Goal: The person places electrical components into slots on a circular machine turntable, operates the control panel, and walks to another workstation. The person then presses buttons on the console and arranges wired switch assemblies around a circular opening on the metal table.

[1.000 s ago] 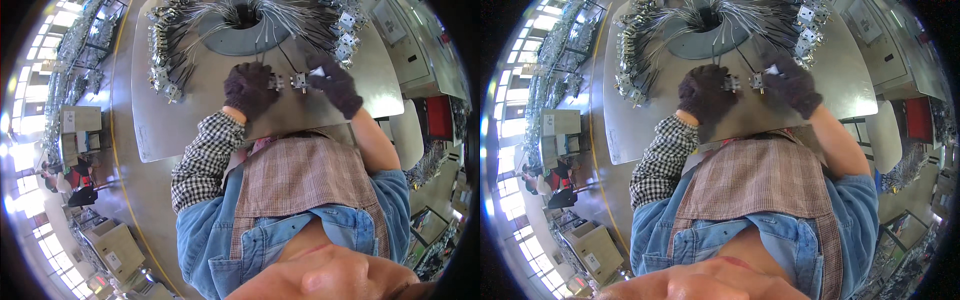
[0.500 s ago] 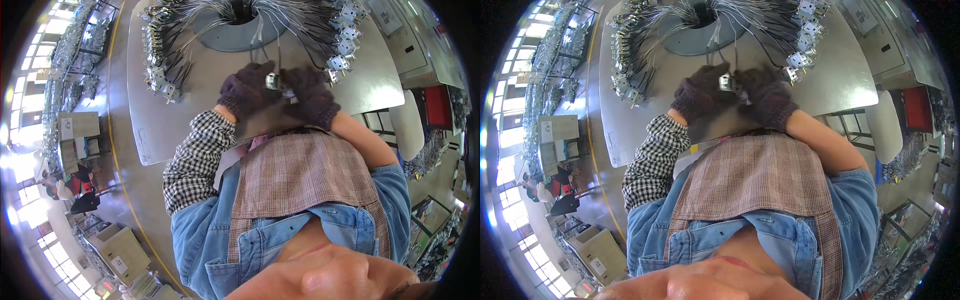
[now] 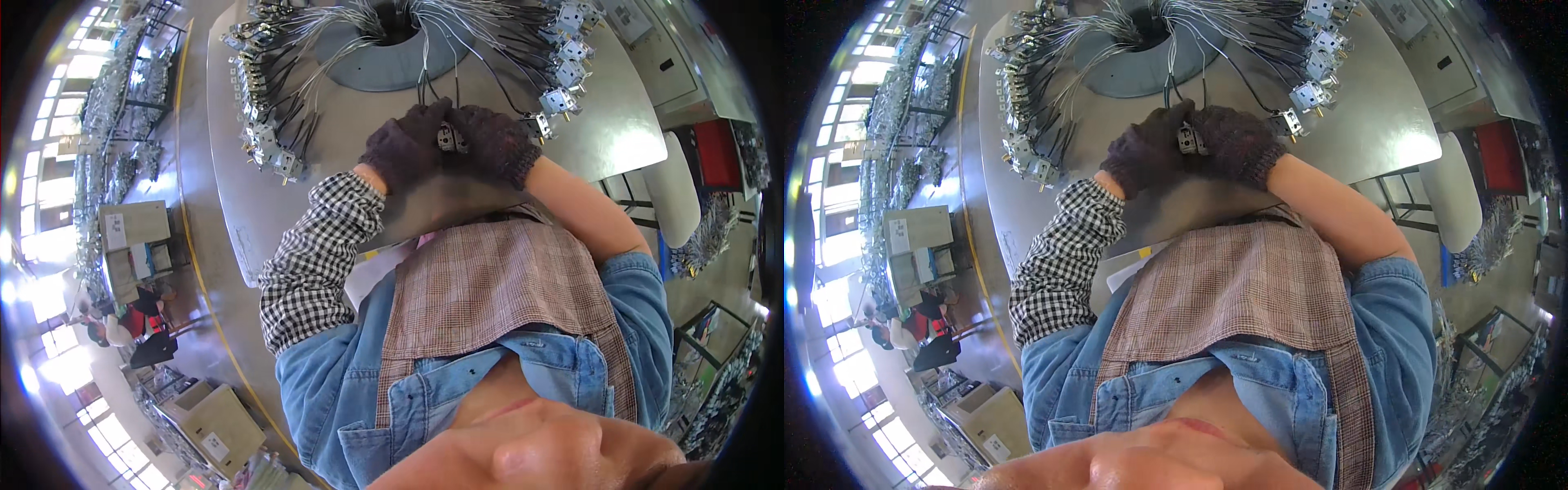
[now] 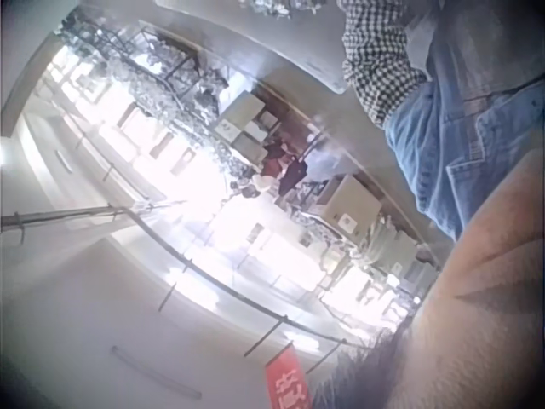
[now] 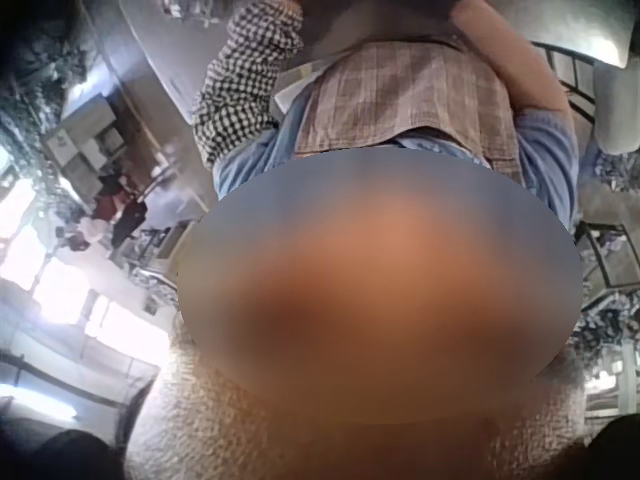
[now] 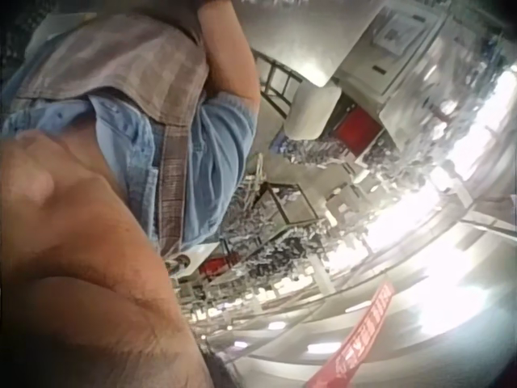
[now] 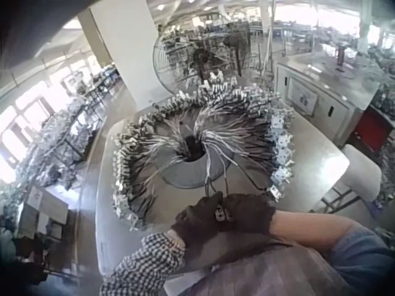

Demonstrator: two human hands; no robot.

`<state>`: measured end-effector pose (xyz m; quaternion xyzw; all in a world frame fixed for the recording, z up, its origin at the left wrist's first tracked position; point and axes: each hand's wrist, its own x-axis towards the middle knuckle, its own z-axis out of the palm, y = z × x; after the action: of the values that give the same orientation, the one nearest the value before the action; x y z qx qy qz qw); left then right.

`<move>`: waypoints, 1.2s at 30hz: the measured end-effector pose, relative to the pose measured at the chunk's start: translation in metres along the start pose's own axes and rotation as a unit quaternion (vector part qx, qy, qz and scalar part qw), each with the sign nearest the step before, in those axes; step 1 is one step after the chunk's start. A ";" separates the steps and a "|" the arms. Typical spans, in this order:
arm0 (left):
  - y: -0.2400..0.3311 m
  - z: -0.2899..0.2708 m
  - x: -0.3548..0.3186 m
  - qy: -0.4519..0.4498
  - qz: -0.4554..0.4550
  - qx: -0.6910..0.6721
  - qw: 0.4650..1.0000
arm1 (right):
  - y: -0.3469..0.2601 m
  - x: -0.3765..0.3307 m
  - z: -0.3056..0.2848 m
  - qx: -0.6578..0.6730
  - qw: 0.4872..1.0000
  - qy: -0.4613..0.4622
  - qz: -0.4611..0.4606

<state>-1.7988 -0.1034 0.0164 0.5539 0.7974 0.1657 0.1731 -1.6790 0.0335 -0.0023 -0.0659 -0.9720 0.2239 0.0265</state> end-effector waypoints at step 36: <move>-0.023 0.024 0.005 0.201 0.103 0.037 0.973 | 0.015 0.004 -0.024 0.037 0.996 -0.071 0.036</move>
<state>-1.8078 -0.1048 -0.0159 0.5947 0.7598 0.2610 -0.0299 -1.6790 0.0577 0.0128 -0.0833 -0.9595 0.2648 -0.0480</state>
